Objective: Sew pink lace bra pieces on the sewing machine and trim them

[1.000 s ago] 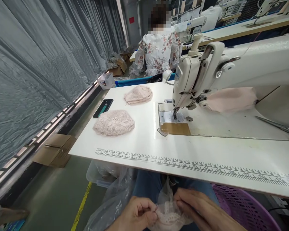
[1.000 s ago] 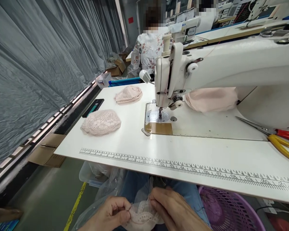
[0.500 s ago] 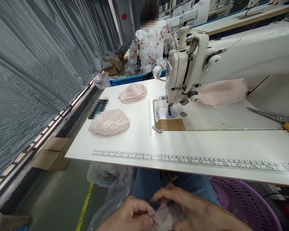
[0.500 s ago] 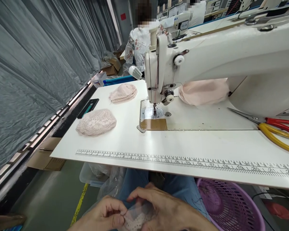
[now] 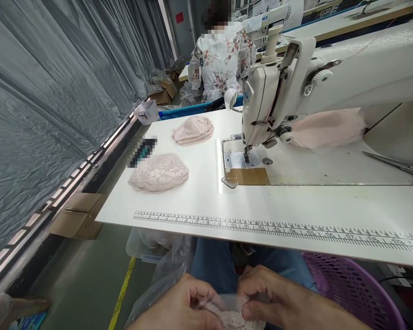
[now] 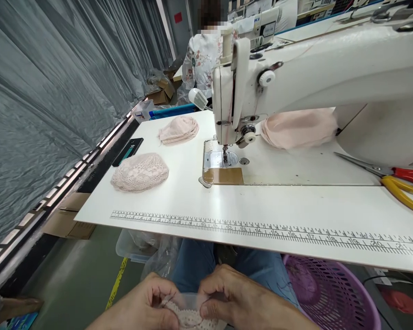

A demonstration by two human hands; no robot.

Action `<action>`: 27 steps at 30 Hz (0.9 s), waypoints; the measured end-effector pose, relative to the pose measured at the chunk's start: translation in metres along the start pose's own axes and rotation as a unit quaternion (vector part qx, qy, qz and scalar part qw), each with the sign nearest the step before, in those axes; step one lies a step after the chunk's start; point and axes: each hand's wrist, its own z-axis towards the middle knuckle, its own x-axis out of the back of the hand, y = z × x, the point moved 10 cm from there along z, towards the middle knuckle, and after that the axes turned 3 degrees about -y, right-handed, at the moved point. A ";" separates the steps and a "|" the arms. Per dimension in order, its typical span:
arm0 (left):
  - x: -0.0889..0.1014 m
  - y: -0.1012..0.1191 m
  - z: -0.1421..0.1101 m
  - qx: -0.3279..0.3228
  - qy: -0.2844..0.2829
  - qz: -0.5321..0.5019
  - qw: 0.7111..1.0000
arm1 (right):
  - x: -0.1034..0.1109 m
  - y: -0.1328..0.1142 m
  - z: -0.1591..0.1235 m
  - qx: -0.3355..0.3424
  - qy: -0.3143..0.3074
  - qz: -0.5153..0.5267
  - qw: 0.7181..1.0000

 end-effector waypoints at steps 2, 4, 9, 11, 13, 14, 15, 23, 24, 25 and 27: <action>0.000 0.003 0.002 -0.007 0.015 0.007 1.000 | 0.001 0.003 -0.002 -0.003 -0.004 -0.005 1.000; 0.000 0.006 0.004 -0.020 0.020 0.003 1.000 | 0.000 0.007 -0.003 -0.008 -0.006 -0.004 1.000; 0.005 0.007 0.003 -0.025 0.049 0.009 0.998 | -0.003 0.019 -0.002 -0.076 0.032 -0.019 0.996; 0.006 0.007 0.000 -0.017 0.053 0.009 0.998 | -0.008 0.018 0.000 -0.087 0.021 -0.013 0.996; 0.004 0.006 -0.001 -0.007 0.042 0.007 0.999 | -0.013 0.014 0.002 -0.080 0.004 -0.005 0.997; 0.001 0.006 -0.001 -0.001 0.031 0.005 1.000 | -0.014 0.013 0.003 -0.078 -0.002 -0.004 0.997; -0.002 0.005 0.000 0.005 0.019 0.006 1.000 | -0.014 0.012 0.005 -0.075 -0.007 -0.005 0.997; -0.007 0.001 0.007 0.032 -0.001 0.002 0.999 | 0.001 0.007 -0.005 -0.038 -0.035 0.033 0.998; -0.008 0.000 0.007 0.037 -0.009 -0.008 0.999 | 0.001 0.008 -0.008 -0.033 -0.042 0.046 0.997; -0.008 -0.001 0.006 0.043 -0.012 -0.017 0.999 | 0.000 0.010 -0.010 -0.030 -0.048 0.058 0.997; -0.007 -0.004 0.006 0.053 -0.012 -0.034 0.998 | -0.005 0.017 -0.012 -0.033 -0.061 0.083 0.994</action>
